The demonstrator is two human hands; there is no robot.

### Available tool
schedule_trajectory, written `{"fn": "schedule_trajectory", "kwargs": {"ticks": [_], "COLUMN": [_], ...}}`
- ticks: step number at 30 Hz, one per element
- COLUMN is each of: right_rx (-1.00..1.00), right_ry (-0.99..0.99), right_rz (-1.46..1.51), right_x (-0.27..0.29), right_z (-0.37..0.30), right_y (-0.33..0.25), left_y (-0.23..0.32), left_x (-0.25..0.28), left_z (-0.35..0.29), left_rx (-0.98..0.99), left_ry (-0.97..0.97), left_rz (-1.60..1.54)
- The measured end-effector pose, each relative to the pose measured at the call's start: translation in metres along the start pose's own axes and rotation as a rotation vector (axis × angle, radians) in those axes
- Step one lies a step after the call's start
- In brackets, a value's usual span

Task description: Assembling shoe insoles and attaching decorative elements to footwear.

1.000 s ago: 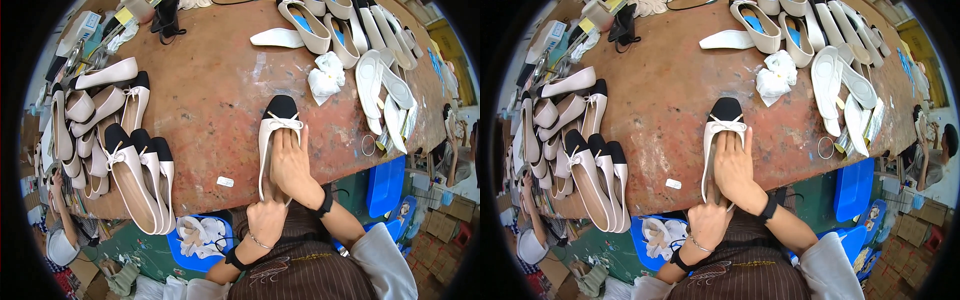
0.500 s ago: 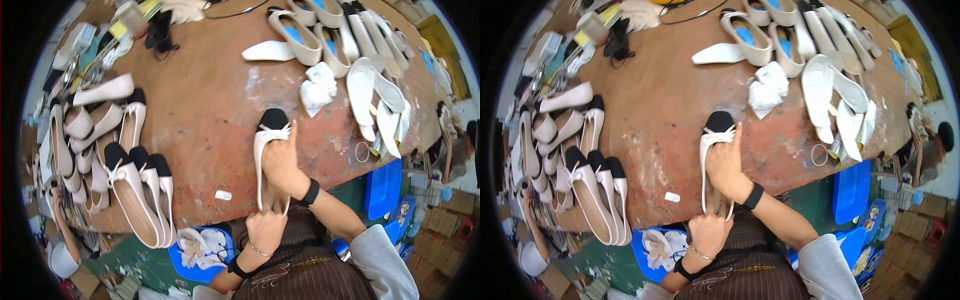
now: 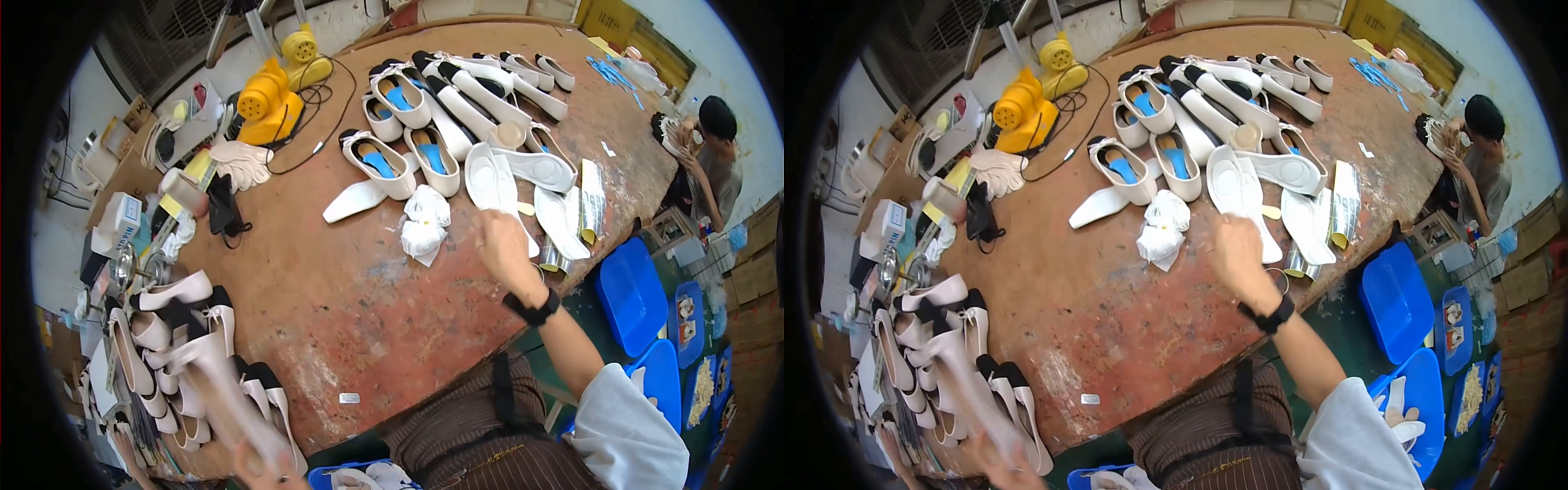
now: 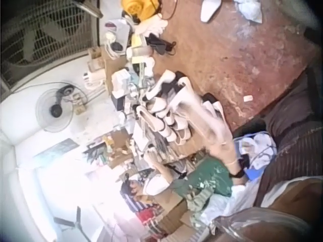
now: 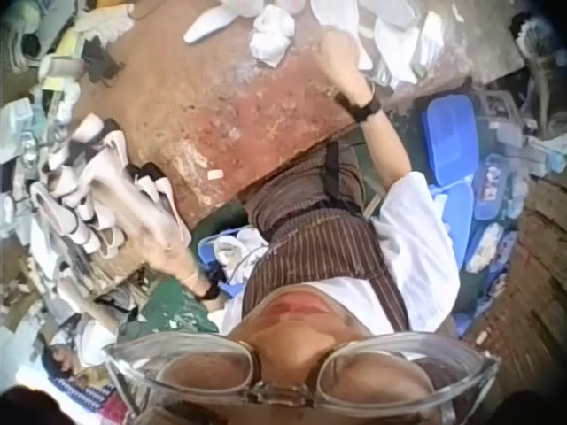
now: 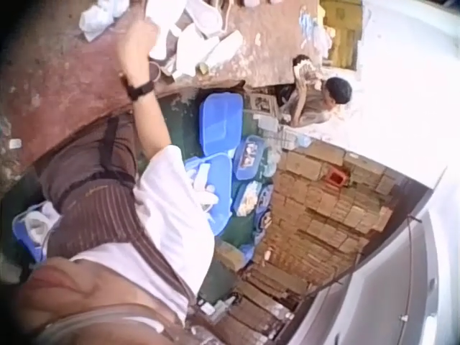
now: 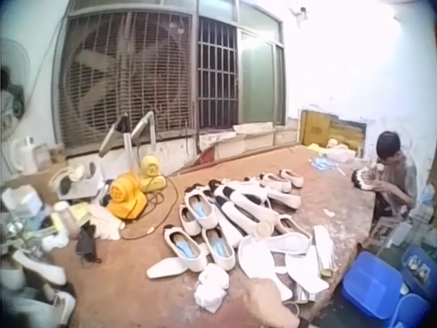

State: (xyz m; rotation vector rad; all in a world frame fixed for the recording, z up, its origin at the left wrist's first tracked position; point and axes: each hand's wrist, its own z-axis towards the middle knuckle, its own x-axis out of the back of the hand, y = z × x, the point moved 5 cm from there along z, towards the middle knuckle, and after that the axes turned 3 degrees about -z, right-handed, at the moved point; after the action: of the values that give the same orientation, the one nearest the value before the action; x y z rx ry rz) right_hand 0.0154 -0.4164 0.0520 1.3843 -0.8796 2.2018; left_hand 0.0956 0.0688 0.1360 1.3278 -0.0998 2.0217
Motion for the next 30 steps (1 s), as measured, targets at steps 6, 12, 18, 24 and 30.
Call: {"fn": "schedule_trajectory", "kwargs": {"ticks": [6,12,18,24,30], "right_rx": [-0.069,-0.136,-0.153,-0.209,-0.602], "right_ry": [-0.066,-0.2,-0.012,-0.224,-0.108], "right_rz": [-0.393,-0.119,1.18,1.913,1.409], "right_x": [-0.061,-0.036,0.038,0.076,0.075], "right_z": [0.029,0.039,0.006,-0.036,-0.107], "right_y": [0.06,0.072,0.064,0.042,0.058], "left_y": [-0.075,-0.081,0.001,0.149,0.245], "left_x": [0.013,-0.013,-0.031,-0.201,-0.352], "left_z": [-0.004,-0.024,0.05,0.19,0.259], "left_rx": [0.226,0.399,0.324,-0.368,-0.353], "left_ry": [-0.259,-0.429,0.098,-0.302,-0.457], "left_rz": [0.188,0.289,-0.003,-0.424,-0.289]}}
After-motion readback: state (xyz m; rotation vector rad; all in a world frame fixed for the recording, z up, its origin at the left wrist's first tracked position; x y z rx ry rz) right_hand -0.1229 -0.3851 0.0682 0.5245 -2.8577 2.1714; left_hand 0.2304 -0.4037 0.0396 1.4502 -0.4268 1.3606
